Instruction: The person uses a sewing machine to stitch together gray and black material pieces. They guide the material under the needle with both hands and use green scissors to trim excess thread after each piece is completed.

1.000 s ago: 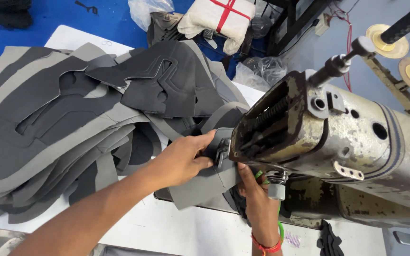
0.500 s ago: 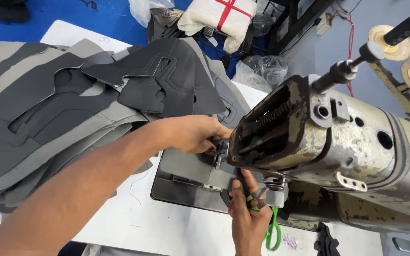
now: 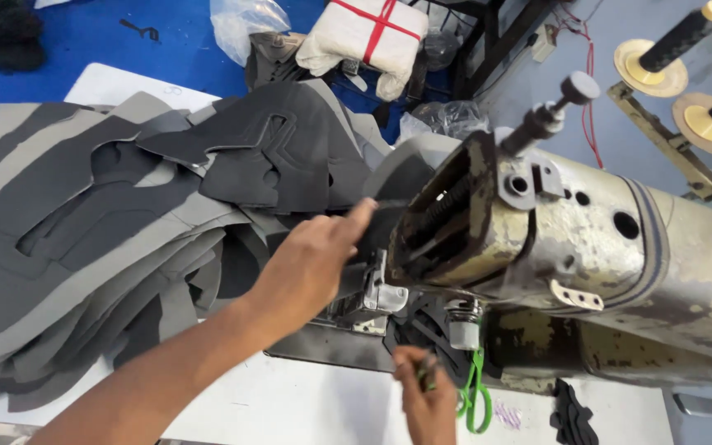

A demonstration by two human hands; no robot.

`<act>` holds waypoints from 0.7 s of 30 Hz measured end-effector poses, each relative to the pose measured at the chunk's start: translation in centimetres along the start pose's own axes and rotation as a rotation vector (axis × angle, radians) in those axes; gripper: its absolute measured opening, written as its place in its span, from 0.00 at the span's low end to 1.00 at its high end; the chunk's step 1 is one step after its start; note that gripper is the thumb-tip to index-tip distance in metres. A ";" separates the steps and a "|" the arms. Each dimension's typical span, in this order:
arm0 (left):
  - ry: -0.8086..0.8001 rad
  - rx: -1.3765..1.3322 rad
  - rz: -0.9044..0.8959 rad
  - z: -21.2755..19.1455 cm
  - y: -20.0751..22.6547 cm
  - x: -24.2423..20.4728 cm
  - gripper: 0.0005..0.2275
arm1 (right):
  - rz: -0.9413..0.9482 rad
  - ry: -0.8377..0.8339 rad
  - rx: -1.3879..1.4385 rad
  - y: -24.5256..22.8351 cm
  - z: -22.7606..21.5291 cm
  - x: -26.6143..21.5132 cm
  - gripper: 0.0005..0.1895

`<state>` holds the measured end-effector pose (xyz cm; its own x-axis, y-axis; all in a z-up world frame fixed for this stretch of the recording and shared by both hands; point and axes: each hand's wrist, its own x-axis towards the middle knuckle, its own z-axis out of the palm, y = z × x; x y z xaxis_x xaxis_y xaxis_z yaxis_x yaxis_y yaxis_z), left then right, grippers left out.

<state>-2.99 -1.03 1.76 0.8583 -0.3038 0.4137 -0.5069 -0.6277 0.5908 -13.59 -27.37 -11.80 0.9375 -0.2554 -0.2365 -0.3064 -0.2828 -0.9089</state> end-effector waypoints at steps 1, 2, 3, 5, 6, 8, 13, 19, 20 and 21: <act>0.010 -0.031 -0.083 0.2 -0.1 -0.2 0.28 | 0.034 -0.047 -0.027 2.8 0.0 -0.4 0.10; 0.005 -0.037 -0.081 1.1 -1.1 -0.6 0.28 | 0.040 -0.041 -0.029 4.2 -0.1 -0.9 0.10; -0.001 -0.088 -0.147 1.9 -2.3 -0.8 0.27 | -0.001 -0.128 -0.030 5.5 0.0 -1.0 0.10; -0.007 -0.137 -0.210 2.7 -3.6 -1.1 0.27 | -0.043 -0.213 -0.027 6.2 0.1 -1.2 0.10; 0.005 -0.140 -0.192 2.7 -3.7 -1.1 0.26 | -0.017 -0.210 -0.096 5.7 0.1 -1.4 0.11; 0.008 -0.146 -0.172 2.8 -3.2 -1.3 0.26 | 0.016 -0.201 -0.160 3.5 -0.2 -1.4 0.11; 0.146 0.205 -0.003 2.2 -1.2 -2.1 0.25 | -0.261 -0.043 -0.590 -4.2 -0.5 2.4 0.10; 0.159 0.316 0.042 1.5 -0.8 -3.0 0.24 | -0.595 -0.235 -0.724 -7.4 1.9 6.3 0.23; 0.166 0.323 0.047 1.1 -0.6 -3.4 0.24 | -0.605 -0.231 -0.721 -6.3 2.1 7.2 0.23; 0.191 0.288 0.044 0.7 -0.4 -4.1 0.23 | -0.607 -0.229 -0.770 -4.9 2.1 7.9 0.22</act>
<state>-6.24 -0.07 -0.65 0.7916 -0.2130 0.5727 -0.4767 -0.8016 0.3609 -4.36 -26.00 -9.94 0.9547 0.2916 0.0590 0.2865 -0.8473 -0.4472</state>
